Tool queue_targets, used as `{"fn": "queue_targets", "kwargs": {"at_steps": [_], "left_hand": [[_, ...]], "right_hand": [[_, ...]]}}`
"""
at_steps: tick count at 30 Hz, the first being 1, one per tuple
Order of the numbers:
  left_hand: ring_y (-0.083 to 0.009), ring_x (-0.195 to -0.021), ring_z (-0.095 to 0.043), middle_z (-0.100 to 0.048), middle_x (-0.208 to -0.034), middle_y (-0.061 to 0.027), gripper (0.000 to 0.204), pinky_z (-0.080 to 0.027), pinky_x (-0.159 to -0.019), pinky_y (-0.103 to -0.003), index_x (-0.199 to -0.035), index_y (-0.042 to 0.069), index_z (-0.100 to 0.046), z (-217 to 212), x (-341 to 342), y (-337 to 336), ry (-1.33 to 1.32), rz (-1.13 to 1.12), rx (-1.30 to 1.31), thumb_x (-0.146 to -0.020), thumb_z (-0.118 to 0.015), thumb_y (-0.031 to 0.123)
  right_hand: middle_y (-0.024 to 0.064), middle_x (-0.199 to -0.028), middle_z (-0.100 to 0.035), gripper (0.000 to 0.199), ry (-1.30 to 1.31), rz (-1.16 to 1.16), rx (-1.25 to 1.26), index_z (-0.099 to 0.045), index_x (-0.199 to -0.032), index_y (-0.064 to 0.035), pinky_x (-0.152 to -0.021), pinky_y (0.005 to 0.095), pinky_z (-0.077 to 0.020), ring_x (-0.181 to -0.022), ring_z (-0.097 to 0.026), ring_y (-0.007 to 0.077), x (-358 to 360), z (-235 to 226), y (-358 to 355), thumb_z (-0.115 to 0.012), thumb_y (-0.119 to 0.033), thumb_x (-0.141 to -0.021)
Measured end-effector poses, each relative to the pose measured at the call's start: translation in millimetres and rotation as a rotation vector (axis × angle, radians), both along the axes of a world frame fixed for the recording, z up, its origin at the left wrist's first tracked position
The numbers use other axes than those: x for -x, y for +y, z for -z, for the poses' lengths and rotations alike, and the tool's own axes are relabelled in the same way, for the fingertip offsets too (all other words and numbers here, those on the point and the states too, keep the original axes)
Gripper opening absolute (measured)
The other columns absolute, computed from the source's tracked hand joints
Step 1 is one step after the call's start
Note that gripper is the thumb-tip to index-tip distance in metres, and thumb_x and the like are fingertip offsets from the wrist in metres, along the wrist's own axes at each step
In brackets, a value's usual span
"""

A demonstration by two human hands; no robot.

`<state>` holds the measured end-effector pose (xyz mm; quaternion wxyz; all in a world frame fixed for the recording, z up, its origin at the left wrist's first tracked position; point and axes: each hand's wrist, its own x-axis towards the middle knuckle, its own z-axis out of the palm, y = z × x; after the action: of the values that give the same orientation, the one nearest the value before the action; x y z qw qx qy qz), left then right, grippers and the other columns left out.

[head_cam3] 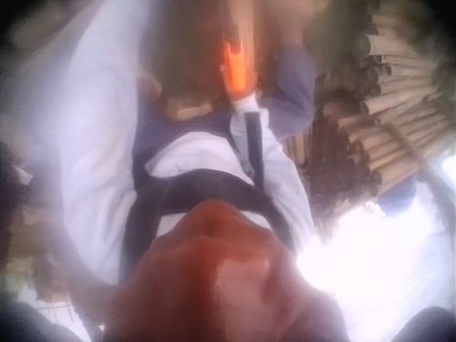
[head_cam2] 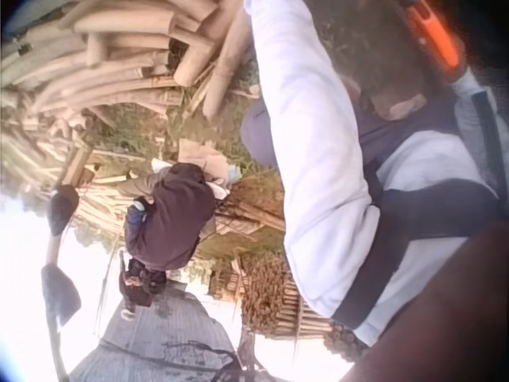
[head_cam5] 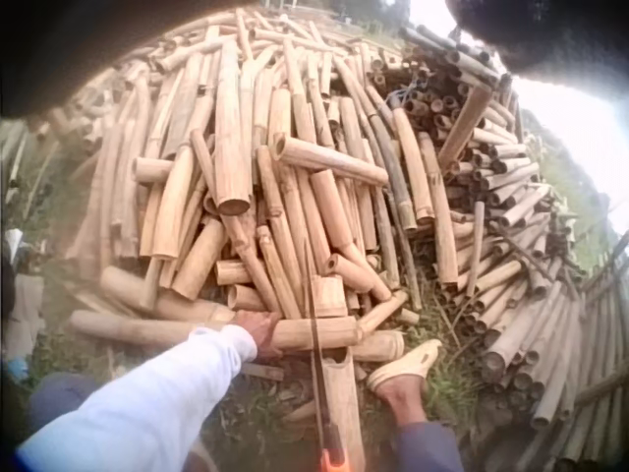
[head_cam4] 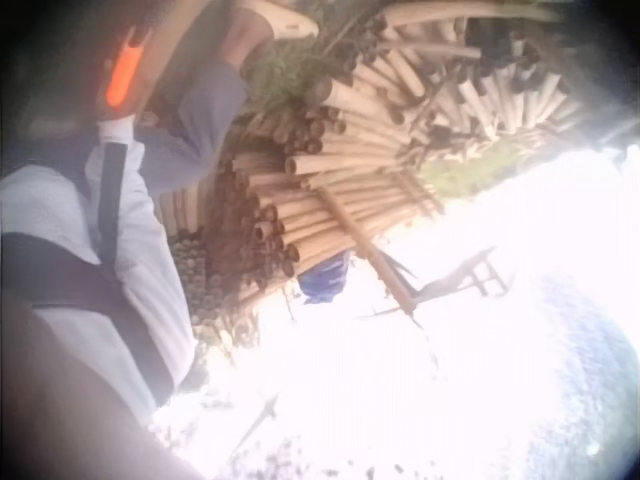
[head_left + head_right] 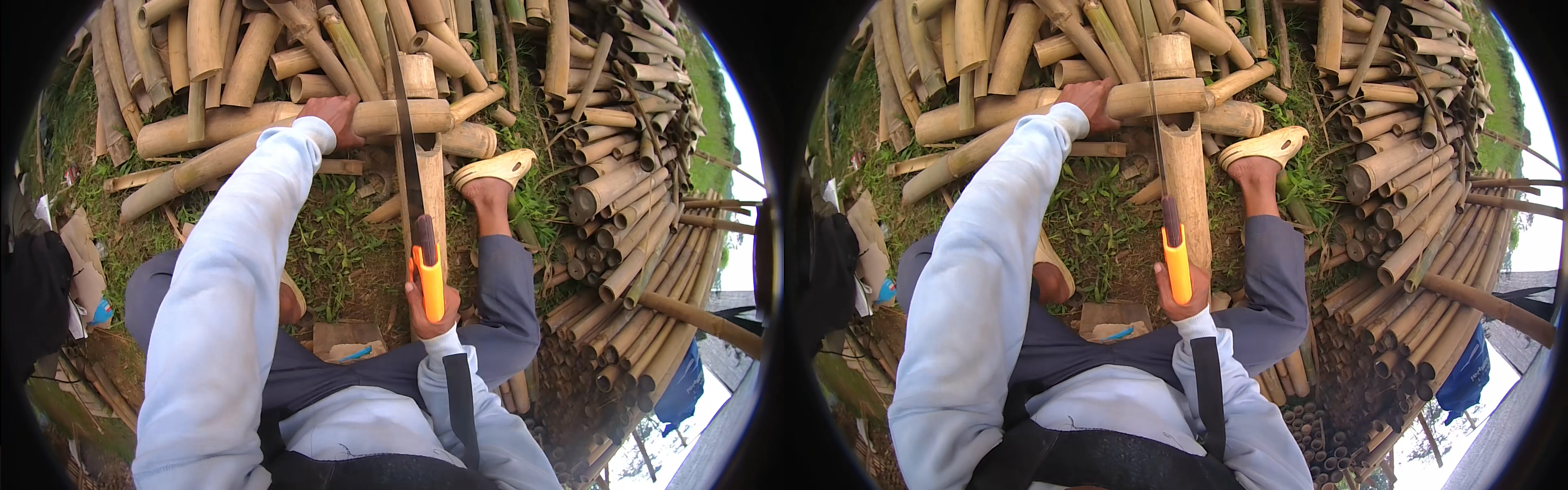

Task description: The person sits on the ground and uses a hand saw to cut bamboo poles into shorter sections. They hold the bamboo with one hand and saw with the other, then place the cut pieces aside.

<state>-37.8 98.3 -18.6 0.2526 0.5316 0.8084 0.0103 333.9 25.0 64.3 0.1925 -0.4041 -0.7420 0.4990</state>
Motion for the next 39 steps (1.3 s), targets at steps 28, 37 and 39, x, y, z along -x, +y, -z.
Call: {"fn": "queue_targets", "kwargs": {"at_steps": [28, 37, 39], "left_hand": [[-0.0358, -0.108, -0.072, -0.074, -0.114, -0.0212, 0.067, -0.058, -0.097, -0.045, -0.122, 0.002, -0.061, -16, -8, -2, 0.006, 0.014, 0.065, -0.078, -0.080, 0.048], [-0.0373, -0.107, -0.072, -0.075, -0.113, -0.0210, 0.069, -0.058, -0.096, -0.046, -0.122, 0.002, -0.062, -9, -7, 2, 0.008, 0.037, 0.046, -0.077, -0.080, 0.051], [-0.0372, -0.107, -0.072, -0.075, -0.113, -0.0209, 0.070, -0.058, -0.095, -0.046, -0.122, 0.002, -0.062, -7, -14, -6, -0.005, 0.036, 0.061, -0.077, -0.080, 0.052]], "right_hand": [[0.0052, -0.061, -0.059, 0.013, -0.067, 0.009, 0.030, -0.066, -0.086, 0.0007, -0.053, 0.0323, -0.0455, -0.052, -0.056, 0.0140, -24, -19, -15, -0.074, -0.007, -0.091], [0.0032, -0.059, -0.055, 0.020, 0.089, -0.011, 0.080, -0.060, -0.082, 0.0013, -0.051, 0.0301, -0.0405, -0.051, -0.048, 0.0110, 69, 5, 60, -0.072, -0.007, -0.096], [0.0045, -0.060, -0.055, 0.019, 0.010, 0.012, 0.099, -0.061, -0.082, 0.0012, -0.051, 0.0302, -0.0413, -0.052, -0.051, 0.0121, 41, -4, 33, -0.073, -0.007, -0.094]]}}
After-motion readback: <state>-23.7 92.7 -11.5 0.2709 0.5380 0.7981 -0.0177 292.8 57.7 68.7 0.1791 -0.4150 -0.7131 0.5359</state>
